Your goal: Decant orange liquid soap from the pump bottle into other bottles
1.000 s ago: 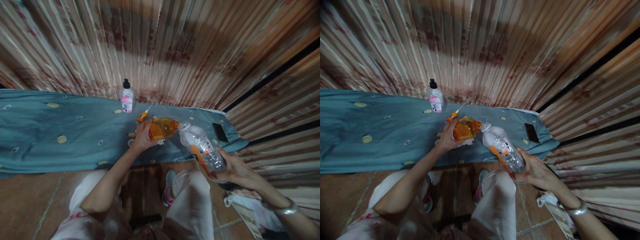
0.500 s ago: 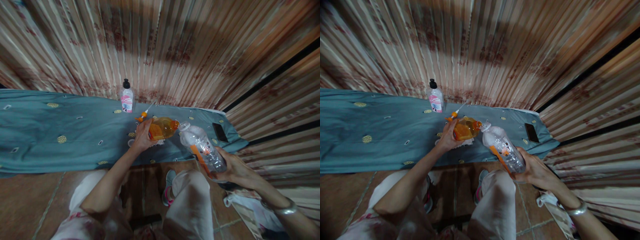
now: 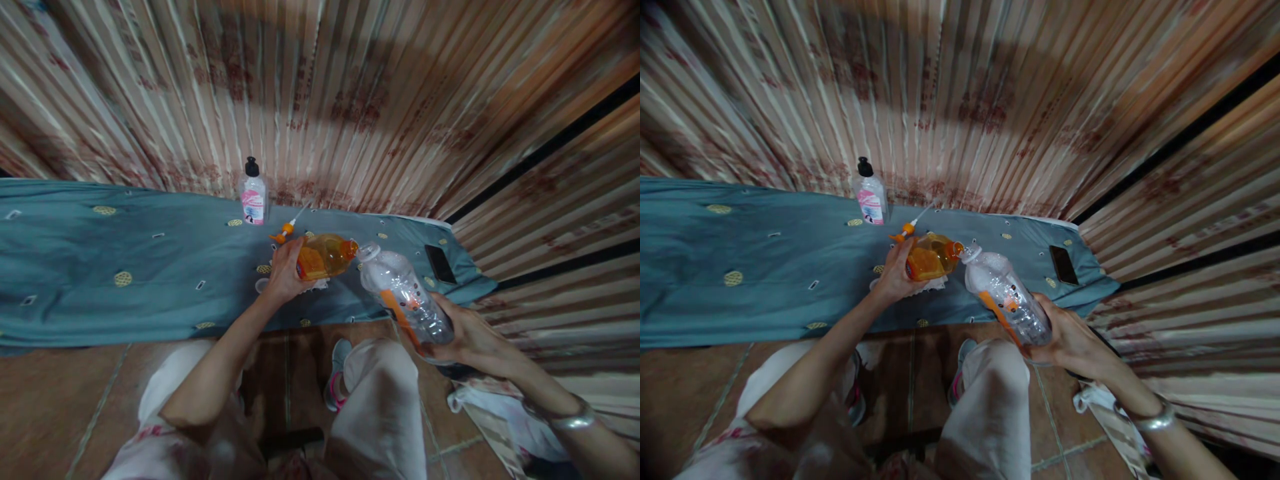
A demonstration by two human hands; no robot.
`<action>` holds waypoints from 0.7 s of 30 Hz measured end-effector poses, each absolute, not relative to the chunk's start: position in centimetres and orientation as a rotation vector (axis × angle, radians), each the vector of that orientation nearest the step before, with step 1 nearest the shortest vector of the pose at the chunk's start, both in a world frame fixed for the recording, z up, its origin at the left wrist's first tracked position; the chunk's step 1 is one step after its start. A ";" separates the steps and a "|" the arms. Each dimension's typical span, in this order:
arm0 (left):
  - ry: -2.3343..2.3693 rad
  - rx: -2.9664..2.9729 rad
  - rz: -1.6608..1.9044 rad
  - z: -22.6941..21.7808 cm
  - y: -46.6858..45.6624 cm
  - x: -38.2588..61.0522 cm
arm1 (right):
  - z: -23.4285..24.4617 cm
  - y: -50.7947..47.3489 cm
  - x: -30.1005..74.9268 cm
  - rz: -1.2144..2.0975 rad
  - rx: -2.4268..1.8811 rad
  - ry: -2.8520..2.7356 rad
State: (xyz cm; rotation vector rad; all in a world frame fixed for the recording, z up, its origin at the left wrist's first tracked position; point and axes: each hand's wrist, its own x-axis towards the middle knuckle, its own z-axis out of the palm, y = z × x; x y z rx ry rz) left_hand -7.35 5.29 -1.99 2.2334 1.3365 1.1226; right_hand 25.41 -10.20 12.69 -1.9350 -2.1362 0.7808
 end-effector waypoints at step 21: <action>1.321 2.227 1.123 -1.9 5.3 -7.3 | 13.3 -10.0 25.1 0.787 -2.002 -2.135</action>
